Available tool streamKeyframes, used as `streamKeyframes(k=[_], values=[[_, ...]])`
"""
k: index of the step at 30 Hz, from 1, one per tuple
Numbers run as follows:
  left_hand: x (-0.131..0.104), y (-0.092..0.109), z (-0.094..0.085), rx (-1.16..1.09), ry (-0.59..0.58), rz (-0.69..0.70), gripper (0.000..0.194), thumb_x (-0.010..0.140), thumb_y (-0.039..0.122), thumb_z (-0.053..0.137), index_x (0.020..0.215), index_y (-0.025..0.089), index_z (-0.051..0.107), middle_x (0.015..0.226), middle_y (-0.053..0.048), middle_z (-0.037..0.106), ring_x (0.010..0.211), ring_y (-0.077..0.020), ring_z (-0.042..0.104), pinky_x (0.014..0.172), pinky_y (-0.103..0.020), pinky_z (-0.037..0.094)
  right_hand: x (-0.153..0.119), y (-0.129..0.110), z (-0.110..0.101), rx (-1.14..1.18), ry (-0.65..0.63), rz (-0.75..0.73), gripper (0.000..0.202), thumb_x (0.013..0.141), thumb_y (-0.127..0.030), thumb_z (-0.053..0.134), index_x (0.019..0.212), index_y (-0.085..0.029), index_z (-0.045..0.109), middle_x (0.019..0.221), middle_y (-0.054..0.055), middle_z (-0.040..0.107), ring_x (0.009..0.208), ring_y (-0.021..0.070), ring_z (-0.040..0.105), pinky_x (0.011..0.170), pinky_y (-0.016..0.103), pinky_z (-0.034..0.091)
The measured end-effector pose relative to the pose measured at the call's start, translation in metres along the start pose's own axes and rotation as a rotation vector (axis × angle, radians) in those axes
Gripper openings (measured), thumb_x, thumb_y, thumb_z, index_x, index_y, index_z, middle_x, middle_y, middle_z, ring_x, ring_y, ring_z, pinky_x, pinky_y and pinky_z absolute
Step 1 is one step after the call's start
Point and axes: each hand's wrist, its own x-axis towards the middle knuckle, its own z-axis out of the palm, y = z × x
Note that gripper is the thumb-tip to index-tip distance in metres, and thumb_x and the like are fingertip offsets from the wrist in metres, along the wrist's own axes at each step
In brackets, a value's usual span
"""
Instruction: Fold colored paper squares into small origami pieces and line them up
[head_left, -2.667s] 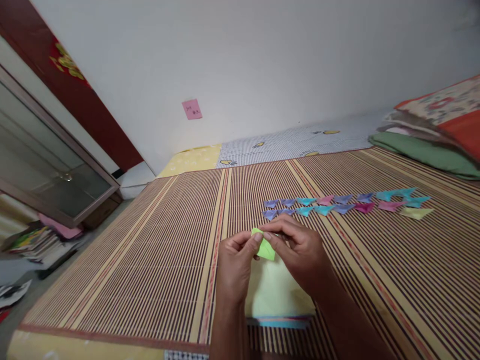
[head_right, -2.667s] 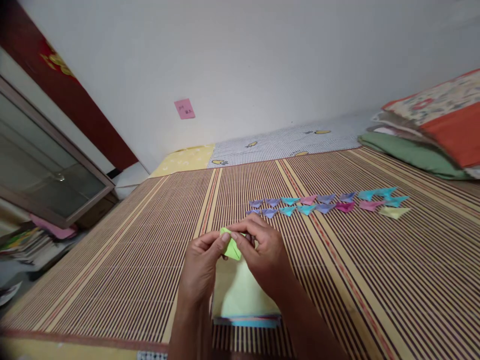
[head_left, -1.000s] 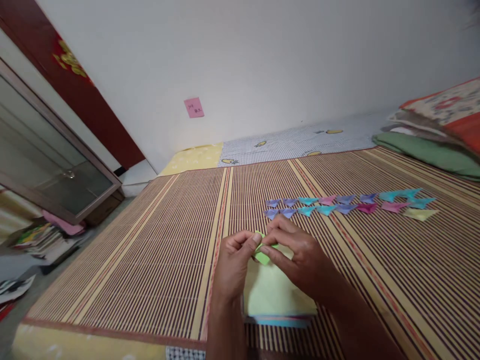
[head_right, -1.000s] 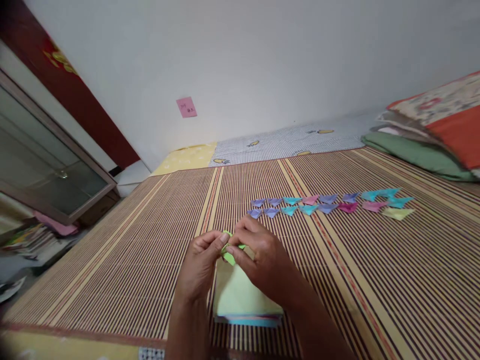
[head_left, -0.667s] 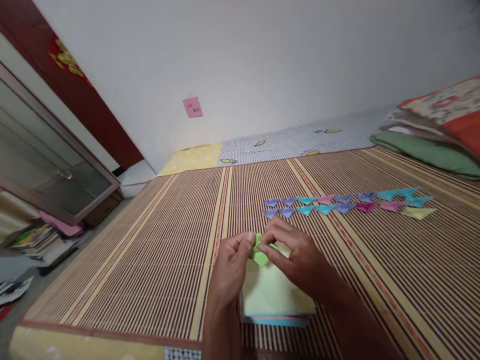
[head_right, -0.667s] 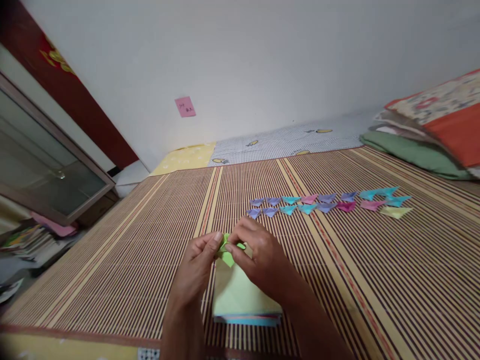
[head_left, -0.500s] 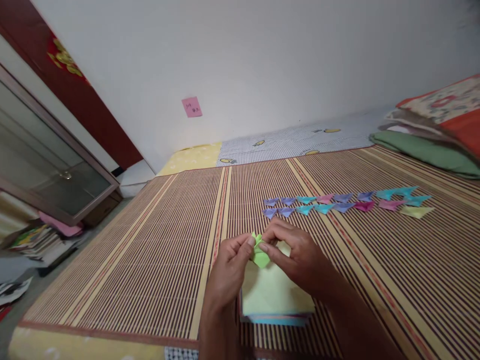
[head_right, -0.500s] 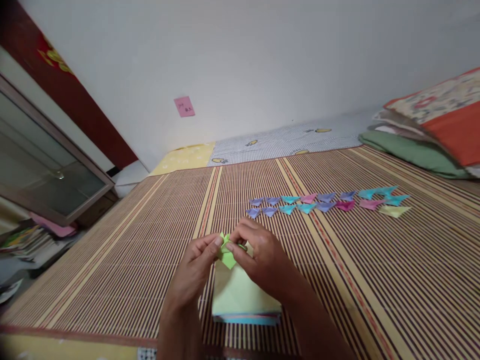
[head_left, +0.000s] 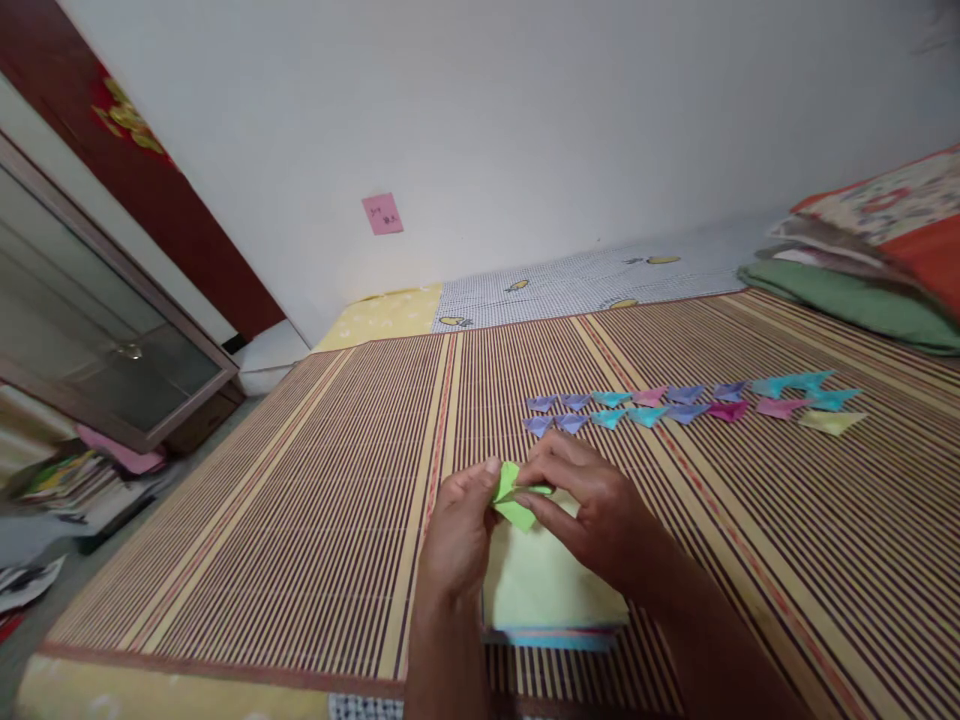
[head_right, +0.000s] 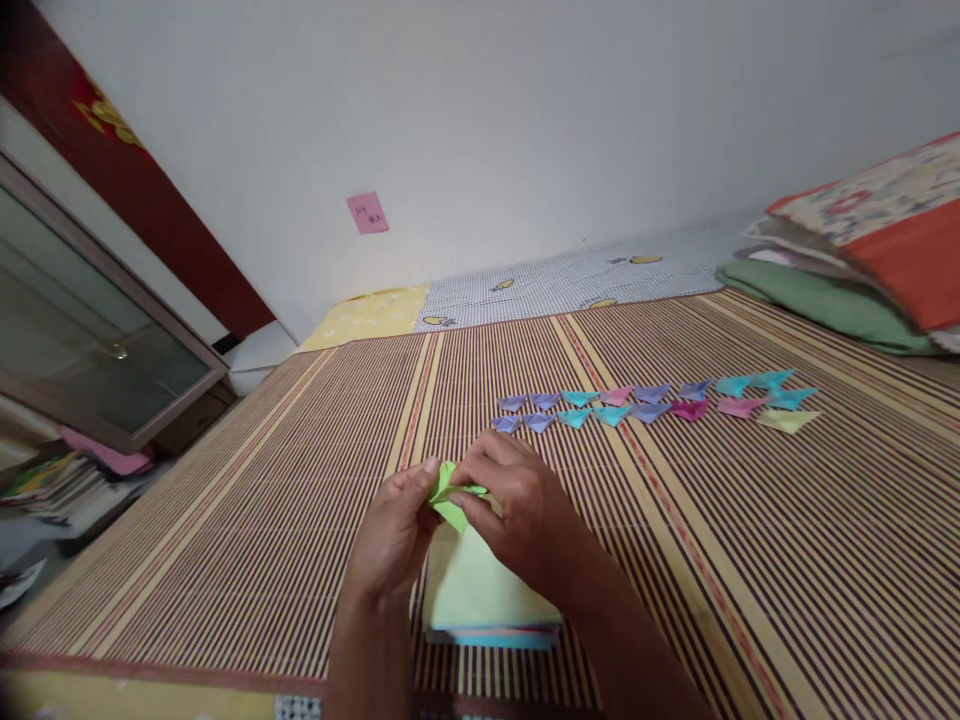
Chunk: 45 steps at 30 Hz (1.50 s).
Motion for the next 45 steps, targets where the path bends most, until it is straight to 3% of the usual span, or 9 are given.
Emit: streamKeyframes(k=[6, 14, 29, 40, 45], values=[[0.003, -0.006, -0.003, 0.119, -0.010, 0.071, 0.040, 0.089, 0.050, 0.072, 0.072, 0.014, 0.068, 0.062, 0.002, 0.053, 0.060, -0.0107, 0.044, 0.056, -0.021, 0.035, -0.001, -0.002, 0.000, -0.018, 0.002, -0.021, 0.012, 0.092, -0.008, 0.064, 0.084, -0.018, 0.065, 0.086, 0.003, 0.057, 0.085, 0.0199, 0.057, 0.075, 0.033, 0.043], [0.001, -0.003, -0.001, 0.350, 0.050, 0.163, 0.046, 0.090, 0.054, 0.067, 0.065, 0.017, 0.056, 0.063, 0.005, 0.039, 0.059, -0.0111, 0.033, 0.054, -0.024, 0.027, -0.001, 0.002, 0.006, 0.114, 0.044, 0.048, 0.014, 0.095, -0.013, 0.060, 0.083, -0.020, 0.061, 0.085, 0.001, 0.056, 0.083, 0.0178, 0.057, 0.074, 0.032, 0.045], [-0.004, 0.006, -0.015, 0.415, -0.102, 0.114, 0.042, 0.093, 0.050, 0.064, 0.069, 0.016, 0.061, 0.066, 0.002, 0.045, 0.061, -0.0124, 0.038, 0.058, -0.024, 0.032, -0.001, -0.003, 0.007, 0.133, 0.033, 0.160, 0.018, 0.091, -0.009, 0.059, 0.078, -0.020, 0.053, 0.079, -0.001, 0.054, 0.075, 0.0160, 0.053, 0.068, 0.030, 0.041], [-0.010, 0.014, -0.011, 0.451, -0.096, 0.140, 0.041, 0.091, 0.046, 0.068, 0.065, 0.015, 0.062, 0.064, 0.002, 0.046, 0.060, -0.0118, 0.038, 0.055, -0.023, 0.032, 0.000, -0.003, 0.010, 0.170, 0.033, 0.191, 0.016, 0.091, -0.011, 0.059, 0.078, -0.021, 0.055, 0.077, -0.002, 0.056, 0.073, 0.0155, 0.054, 0.067, 0.030, 0.043], [-0.015, 0.018, -0.007, 0.436, -0.175, 0.076, 0.026, 0.090, 0.041, 0.071, 0.086, 0.015, 0.075, 0.070, -0.001, 0.059, 0.065, -0.0138, 0.050, 0.061, -0.024, 0.039, -0.002, -0.001, 0.009, 0.169, 0.035, 0.220, 0.015, 0.089, -0.010, 0.060, 0.079, -0.020, 0.055, 0.077, -0.002, 0.056, 0.071, 0.0148, 0.053, 0.066, 0.029, 0.042]])
